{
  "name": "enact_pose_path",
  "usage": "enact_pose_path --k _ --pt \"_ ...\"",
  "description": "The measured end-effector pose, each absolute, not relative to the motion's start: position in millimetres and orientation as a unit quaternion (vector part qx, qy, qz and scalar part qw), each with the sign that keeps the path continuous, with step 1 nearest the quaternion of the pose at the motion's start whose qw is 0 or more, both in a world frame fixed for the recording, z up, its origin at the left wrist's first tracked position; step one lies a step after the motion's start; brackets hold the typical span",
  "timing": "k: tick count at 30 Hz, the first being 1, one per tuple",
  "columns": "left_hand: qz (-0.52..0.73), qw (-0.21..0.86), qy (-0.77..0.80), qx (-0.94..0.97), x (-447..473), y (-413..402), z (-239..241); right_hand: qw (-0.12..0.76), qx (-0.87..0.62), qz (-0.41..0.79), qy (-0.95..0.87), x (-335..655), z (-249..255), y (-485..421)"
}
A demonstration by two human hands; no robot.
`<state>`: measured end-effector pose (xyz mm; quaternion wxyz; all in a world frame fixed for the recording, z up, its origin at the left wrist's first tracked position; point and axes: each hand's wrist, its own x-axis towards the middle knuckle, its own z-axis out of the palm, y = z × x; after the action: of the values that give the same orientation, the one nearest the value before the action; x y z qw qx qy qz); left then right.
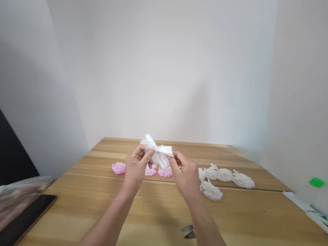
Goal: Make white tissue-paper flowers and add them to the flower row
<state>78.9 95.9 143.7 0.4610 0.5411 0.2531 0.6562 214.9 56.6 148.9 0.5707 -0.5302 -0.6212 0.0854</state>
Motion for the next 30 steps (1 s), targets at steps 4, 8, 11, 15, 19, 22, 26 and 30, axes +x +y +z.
enact_pose_path --k 4,8,11,15,19,22,26,30 --pt "0.657 0.497 0.223 0.522 78.6 97.9 145.2 0.577 -0.522 0.097 -0.621 215.5 147.8 57.2" --pt "0.650 0.439 0.244 0.570 81.8 94.3 140.9 0.589 -0.535 0.093 -0.598 211.5 149.9 57.0" --pt "0.633 0.352 0.305 0.618 83.6 92.5 137.0 0.601 -0.536 0.077 -0.588 209.9 152.6 55.1" --pt "0.624 0.397 0.278 0.612 82.3 92.5 138.1 0.615 -0.536 0.057 -0.575 212.7 155.4 52.2" --pt "0.595 0.534 0.200 0.566 77.4 93.5 144.5 0.623 -0.544 0.048 -0.560 217.1 155.6 51.5" --pt "0.594 0.562 0.181 0.546 75.4 93.8 147.4 0.621 -0.547 0.047 -0.559 217.0 155.8 51.3" --pt "0.615 0.535 0.192 0.546 77.8 91.1 146.6 0.610 -0.517 0.103 -0.592 213.1 157.7 51.1" --pt "0.625 0.514 0.201 0.553 80.6 86.0 145.6 0.586 -0.462 0.201 -0.635 211.2 154.9 54.4"
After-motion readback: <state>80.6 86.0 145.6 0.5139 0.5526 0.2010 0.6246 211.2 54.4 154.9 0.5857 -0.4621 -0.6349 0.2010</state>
